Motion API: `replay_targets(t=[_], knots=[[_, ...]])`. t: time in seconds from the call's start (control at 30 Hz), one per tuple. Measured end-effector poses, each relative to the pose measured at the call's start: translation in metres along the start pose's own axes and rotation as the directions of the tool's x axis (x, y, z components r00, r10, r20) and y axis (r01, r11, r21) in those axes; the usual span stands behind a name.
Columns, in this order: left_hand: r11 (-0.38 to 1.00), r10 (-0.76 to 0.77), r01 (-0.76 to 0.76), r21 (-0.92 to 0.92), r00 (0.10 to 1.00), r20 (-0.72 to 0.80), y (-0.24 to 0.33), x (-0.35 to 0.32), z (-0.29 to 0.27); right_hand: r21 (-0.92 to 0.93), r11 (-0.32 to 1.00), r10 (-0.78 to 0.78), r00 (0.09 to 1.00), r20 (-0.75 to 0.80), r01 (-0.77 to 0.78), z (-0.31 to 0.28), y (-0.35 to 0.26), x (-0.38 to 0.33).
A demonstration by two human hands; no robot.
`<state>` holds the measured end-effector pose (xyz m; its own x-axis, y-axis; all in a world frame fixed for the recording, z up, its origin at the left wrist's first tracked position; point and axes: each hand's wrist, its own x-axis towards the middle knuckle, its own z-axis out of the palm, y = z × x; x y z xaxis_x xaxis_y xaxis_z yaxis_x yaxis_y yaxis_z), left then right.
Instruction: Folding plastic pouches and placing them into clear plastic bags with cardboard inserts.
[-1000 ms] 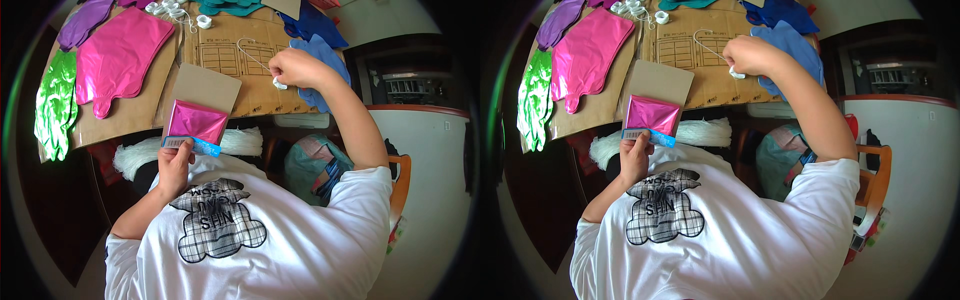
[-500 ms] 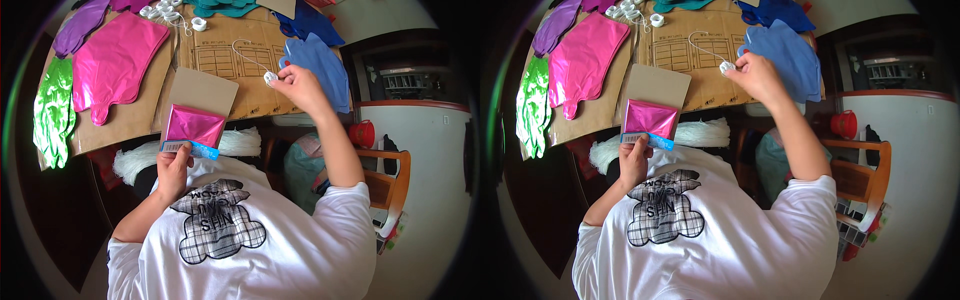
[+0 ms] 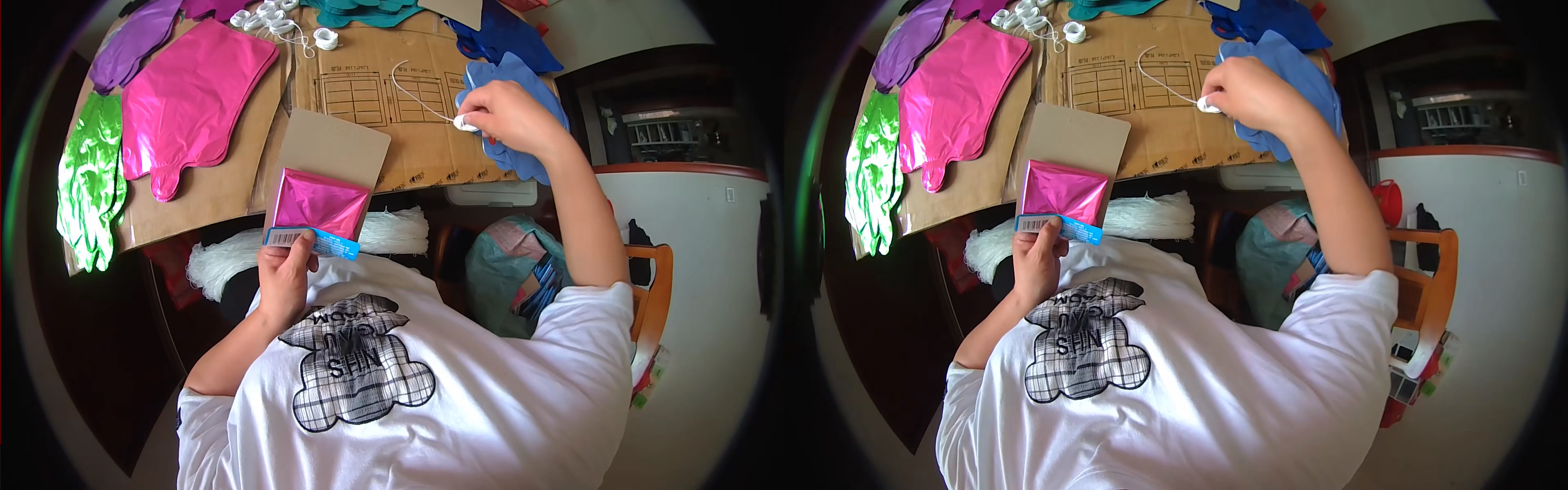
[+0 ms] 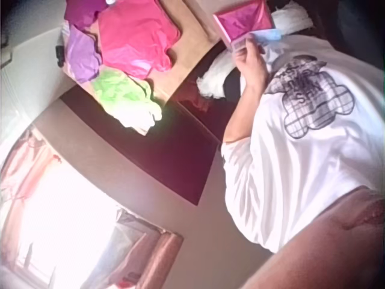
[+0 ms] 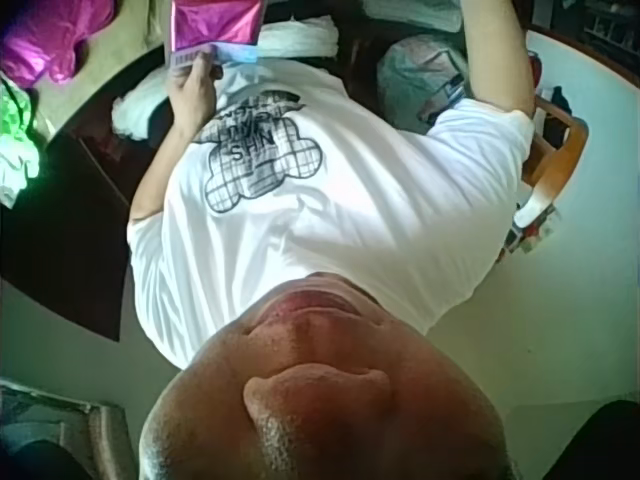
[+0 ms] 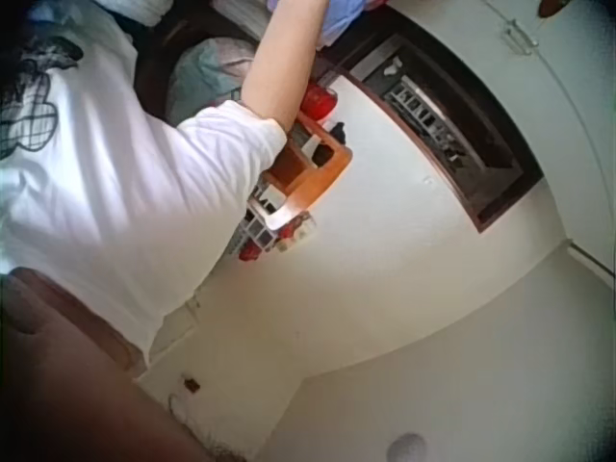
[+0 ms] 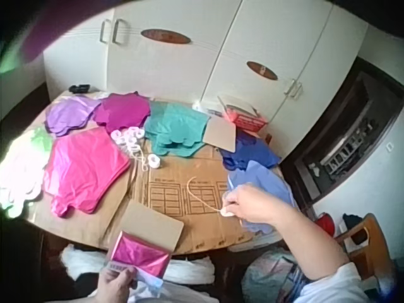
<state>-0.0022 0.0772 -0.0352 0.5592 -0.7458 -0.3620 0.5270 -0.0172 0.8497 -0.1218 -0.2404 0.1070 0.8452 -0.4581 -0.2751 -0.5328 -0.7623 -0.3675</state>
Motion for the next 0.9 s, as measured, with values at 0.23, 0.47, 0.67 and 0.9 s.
replay_targets(t=[0.23,0.47,0.67,0.9], knots=[[1.000,-0.008,0.008,-0.002,1.000,0.004,0.000,0.000,-0.001,-0.541,0.835,0.012,0.981,0.195,0.097,0.008,-0.014,0.053],[1.000,-0.008,0.007,0.016,1.000,0.029,0.002,0.001,-0.001,-0.183,0.962,-0.209,0.978,-0.023,0.201,0.004,-0.005,0.054],[1.000,-0.013,0.013,0.009,1.000,0.006,0.004,0.000,-0.001,0.077,0.984,0.168,0.980,-0.109,-0.160,-0.002,-0.004,0.014],[1.000,-0.017,0.017,0.023,1.000,0.007,0.005,0.001,-0.001,0.126,0.987,0.148,0.893,-0.426,-0.103,0.060,0.004,0.004]])
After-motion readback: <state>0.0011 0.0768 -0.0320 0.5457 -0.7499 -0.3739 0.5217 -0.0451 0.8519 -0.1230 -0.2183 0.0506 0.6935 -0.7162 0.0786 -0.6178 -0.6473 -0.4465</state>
